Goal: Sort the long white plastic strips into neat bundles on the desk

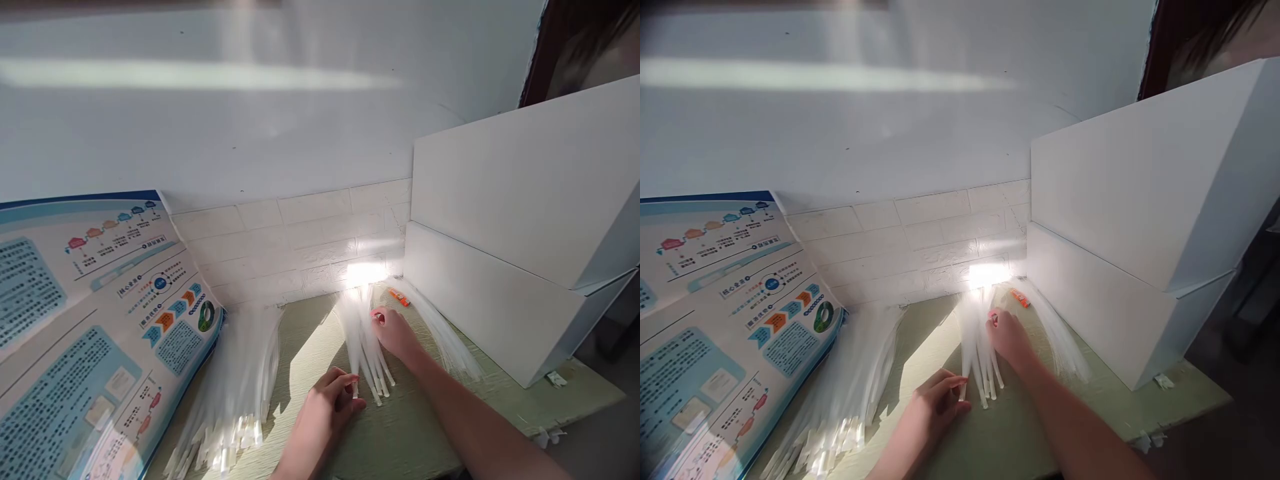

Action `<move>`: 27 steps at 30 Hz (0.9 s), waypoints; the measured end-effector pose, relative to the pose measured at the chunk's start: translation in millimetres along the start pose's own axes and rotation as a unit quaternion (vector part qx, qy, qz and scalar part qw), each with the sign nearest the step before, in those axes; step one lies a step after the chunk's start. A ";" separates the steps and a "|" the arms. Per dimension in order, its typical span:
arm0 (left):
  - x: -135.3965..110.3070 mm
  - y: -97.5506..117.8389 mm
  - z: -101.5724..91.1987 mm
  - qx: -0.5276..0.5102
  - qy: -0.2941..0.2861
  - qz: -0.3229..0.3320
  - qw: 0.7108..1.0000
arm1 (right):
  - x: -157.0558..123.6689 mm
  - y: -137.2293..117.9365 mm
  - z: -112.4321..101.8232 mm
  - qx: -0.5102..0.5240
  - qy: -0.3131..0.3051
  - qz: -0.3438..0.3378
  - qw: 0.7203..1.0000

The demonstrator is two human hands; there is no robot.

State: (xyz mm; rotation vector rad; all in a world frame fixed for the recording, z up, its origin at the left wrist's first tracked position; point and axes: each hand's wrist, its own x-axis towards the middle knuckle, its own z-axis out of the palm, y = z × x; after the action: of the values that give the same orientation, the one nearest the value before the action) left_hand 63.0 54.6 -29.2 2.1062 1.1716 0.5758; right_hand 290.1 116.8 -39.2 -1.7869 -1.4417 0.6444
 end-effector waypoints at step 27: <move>-0.3 2.5 2.1 0.029 0.020 0.013 0.999 | -7.9 6.8 15.0 0.161 -0.146 -0.110 0.970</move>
State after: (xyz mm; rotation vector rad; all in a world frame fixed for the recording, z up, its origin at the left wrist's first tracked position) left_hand 65.7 52.6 -28.9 2.1710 1.1991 0.6052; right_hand 280.8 112.1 -54.2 -1.2996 -1.5943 0.9932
